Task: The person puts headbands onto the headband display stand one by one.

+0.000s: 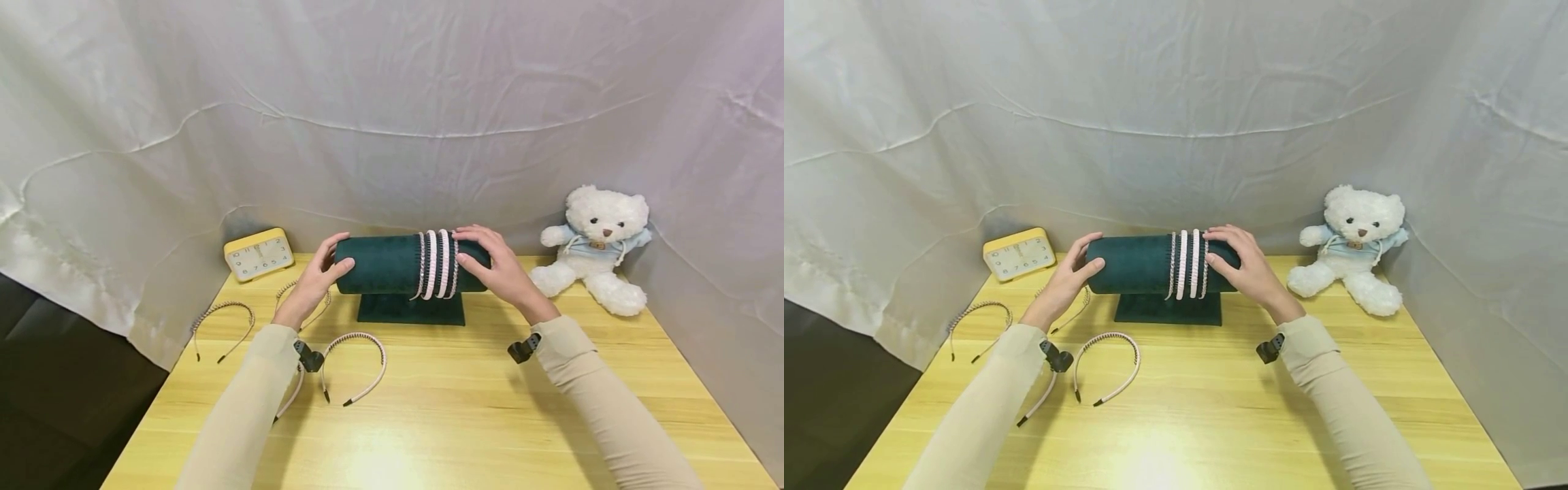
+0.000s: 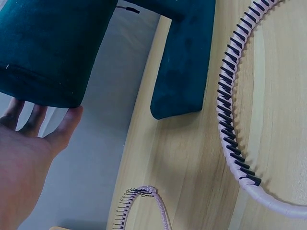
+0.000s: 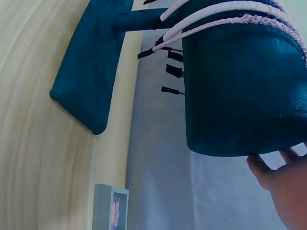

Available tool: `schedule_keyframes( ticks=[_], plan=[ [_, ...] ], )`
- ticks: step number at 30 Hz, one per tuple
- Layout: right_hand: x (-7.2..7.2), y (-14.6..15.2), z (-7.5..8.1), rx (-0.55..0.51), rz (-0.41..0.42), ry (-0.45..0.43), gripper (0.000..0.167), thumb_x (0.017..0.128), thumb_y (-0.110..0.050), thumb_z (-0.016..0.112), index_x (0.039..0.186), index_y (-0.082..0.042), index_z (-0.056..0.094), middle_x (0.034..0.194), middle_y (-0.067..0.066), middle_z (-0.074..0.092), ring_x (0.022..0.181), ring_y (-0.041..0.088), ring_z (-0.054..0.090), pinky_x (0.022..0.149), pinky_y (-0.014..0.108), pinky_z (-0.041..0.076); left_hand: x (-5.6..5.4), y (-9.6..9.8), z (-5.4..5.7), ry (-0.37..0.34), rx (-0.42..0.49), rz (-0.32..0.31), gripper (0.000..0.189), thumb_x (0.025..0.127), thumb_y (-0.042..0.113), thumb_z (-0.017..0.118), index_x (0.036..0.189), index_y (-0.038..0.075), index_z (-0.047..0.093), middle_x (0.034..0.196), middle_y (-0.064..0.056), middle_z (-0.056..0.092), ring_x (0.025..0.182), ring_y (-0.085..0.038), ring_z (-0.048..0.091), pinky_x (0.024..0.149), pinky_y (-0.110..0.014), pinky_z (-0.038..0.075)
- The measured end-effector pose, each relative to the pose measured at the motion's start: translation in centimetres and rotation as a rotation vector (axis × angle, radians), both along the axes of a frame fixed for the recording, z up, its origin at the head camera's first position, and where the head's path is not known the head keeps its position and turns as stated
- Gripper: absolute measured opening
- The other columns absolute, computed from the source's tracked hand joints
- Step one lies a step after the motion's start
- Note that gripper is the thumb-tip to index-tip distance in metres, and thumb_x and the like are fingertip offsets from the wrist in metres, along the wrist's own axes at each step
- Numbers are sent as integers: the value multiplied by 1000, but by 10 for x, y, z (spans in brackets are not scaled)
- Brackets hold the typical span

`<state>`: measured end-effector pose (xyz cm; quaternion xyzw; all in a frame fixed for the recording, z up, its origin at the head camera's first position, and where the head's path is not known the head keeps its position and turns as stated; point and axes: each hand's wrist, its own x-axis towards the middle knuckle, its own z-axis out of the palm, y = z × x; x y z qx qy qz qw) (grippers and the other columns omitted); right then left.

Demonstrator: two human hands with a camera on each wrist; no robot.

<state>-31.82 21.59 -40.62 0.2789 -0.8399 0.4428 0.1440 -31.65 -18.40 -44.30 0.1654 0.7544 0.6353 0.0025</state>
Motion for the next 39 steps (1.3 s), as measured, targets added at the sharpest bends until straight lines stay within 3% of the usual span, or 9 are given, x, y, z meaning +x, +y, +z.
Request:
schedule_keyframes(
  ticks=[7,10,13,15,19,24,30,35,39],
  plan=[
    [-2,-1,-3,-110,-19,-50,47,107,-20,71,153,-18,61,165,7,50,157,28,41,130,55,30,-1,0,0,2,13,-11,60,112,28,63,168,30,39,172,-9,37,158,-33,36,131,-61,29],
    [-4,0,-7,-174,-4,-94,48,109,-18,68,155,-12,57,169,8,44,159,28,38,125,41,37,-1,0,0,4,22,-16,60,112,26,62,168,29,39,172,-10,38,158,-33,37,130,-61,30],
    [-5,4,-11,-222,6,-150,48,110,-19,65,157,-13,54,172,6,40,159,29,37,114,23,44,-1,1,0,4,26,-18,61,112,26,62,169,27,37,172,-9,37,158,-32,38,130,-61,30],
    [-5,6,-14,-226,5,-173,49,111,-22,64,159,-16,53,174,4,38,159,29,37,107,17,47,-1,1,0,4,24,-20,63,112,26,62,169,25,36,173,-9,37,158,-32,37,130,-61,30],
    [-7,10,-19,-213,-1,-212,51,112,-29,64,161,-24,52,175,1,37,160,28,37,107,19,46,-1,1,0,4,18,-18,64,112,26,62,170,22,34,173,-10,36,159,-33,37,131,-62,29],
    [-9,10,-23,-212,16,-236,55,111,-27,65,163,-18,49,177,3,33,163,30,32,114,27,43,0,0,2,-2,10,-15,62,112,27,63,168,28,37,173,-9,36,159,-33,36,131,-61,29],
    [-8,10,-25,-212,6,-245,55,110,-28,66,162,-20,49,178,2,32,163,31,33,110,23,44,-1,-1,3,-2,2,-27,63,112,28,62,170,28,36,174,-8,34,162,-32,32,132,-62,27],
    [-9,9,-27,-214,0,-244,57,110,-28,66,162,-13,47,177,4,32,162,33,34,108,20,45,-1,-4,5,5,-67,-22,61,112,36,63,167,42,37,178,-2,29,168,-34,21,133,-66,21],
    [-9,10,-28,-215,-4,-246,56,110,-28,66,162,-15,48,177,4,33,161,33,35,108,19,44,-1,-6,9,7,-133,-22,64,111,40,62,169,43,34,180,-2,24,168,-36,19,132,-71,20]
  ],
)
